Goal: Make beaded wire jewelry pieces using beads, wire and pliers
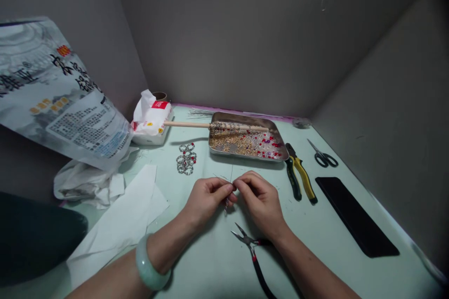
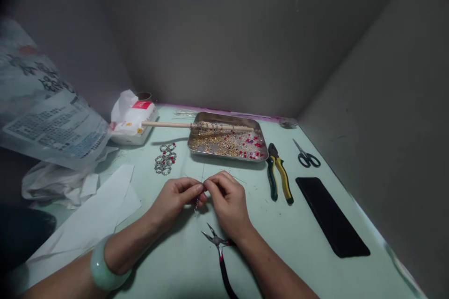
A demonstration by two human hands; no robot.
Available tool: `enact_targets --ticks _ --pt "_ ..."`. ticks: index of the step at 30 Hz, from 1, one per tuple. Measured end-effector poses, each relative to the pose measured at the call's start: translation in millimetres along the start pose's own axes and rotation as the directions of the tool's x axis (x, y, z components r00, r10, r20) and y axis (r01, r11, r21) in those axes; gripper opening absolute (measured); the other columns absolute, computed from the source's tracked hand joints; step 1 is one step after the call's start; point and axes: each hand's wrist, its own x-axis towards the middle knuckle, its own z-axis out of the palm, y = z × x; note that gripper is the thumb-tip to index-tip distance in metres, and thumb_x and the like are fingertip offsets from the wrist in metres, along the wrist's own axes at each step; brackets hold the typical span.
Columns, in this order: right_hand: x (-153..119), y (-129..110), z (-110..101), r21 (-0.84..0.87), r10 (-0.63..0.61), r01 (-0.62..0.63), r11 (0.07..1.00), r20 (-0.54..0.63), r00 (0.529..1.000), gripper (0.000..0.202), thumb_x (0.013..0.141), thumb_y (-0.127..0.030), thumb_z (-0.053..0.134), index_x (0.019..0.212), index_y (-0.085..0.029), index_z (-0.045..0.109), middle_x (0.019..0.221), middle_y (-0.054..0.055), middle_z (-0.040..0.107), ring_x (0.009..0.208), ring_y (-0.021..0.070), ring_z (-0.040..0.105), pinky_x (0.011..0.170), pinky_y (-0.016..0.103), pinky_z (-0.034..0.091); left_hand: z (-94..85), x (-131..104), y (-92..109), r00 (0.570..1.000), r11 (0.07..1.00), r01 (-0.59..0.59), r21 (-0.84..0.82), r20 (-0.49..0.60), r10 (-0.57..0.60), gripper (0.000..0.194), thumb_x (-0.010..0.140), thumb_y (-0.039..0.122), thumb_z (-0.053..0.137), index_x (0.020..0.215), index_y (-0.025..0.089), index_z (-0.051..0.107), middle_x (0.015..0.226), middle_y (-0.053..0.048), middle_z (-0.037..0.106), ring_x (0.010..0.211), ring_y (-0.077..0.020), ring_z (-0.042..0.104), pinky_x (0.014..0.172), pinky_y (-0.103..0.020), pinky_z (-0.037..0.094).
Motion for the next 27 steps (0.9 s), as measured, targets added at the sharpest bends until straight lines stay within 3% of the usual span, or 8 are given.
enact_targets --ticks 2,5,9,15,27 --pt "-1.3 -0.7 0.0 -0.037 -0.022 0.022 0.999 -0.004 1.0 0.019 0.086 -0.028 0.055 0.07 -0.019 0.061 0.072 0.002 0.06 0.07 0.0151 0.055 0.067 0.027 0.042 -0.7 0.2 0.3 1.0 1.0 0.004 -0.012 -0.005 -0.004 0.027 0.071 0.035 0.07 0.069 0.009 0.068 0.062 -0.008 0.066 0.054 -0.0138 0.057 0.058 -0.028 0.044" --pt "-4.3 1.4 1.4 -0.087 0.088 -0.085 0.993 0.034 0.996 0.02 0.086 -0.036 0.056 0.076 -0.019 0.063 0.072 0.002 0.062 0.065 0.0148 0.054 0.061 0.026 0.041 -3.0 1.4 0.1 0.999 0.994 0.016 -0.11 -0.046 -0.021 0.026 0.073 0.036 0.069 0.076 0.01 0.071 0.067 -0.008 0.067 0.059 -0.014 0.057 0.061 -0.029 0.044" --pt "-10.7 5.3 6.6 -0.238 0.073 -0.022 0.971 0.208 0.975 0.026 0.086 -0.036 0.057 0.067 -0.019 0.062 0.065 0.001 0.059 0.061 0.0141 0.05 0.058 0.026 0.036 -5.3 3.4 0.0 0.992 0.988 0.01 -0.155 -0.124 -0.029 0.029 0.073 0.037 0.07 0.085 0.011 0.072 0.079 -0.009 0.067 0.064 -0.0123 0.055 0.061 -0.026 0.041" --pt "-14.6 5.4 12.3 -0.241 0.109 -0.046 0.969 0.253 0.961 0.03 0.09 -0.03 0.049 0.066 -0.017 0.062 0.06 -0.001 0.056 0.057 0.0121 0.049 0.056 0.024 0.033 -5.3 5.3 1.2 0.997 0.976 0.028 -0.216 -0.061 -0.042 0.039 0.079 0.047 0.061 0.084 0.01 0.072 0.069 -0.005 0.06 0.055 -0.0086 0.046 0.055 -0.024 0.036" --pt "-15.2 10.2 10.6 -0.179 0.111 -0.057 0.982 0.308 0.945 0.038 0.092 -0.033 0.045 0.06 -0.017 0.056 0.059 -0.001 0.055 0.056 0.0113 0.049 0.057 0.024 0.034 -10.8 5.5 0.6 0.998 0.987 0.057 -0.151 0.018 -0.055 0.029 0.072 0.035 0.072 0.089 0.011 0.071 0.077 -0.008 0.066 0.06 -0.0103 0.053 0.056 -0.024 0.037"
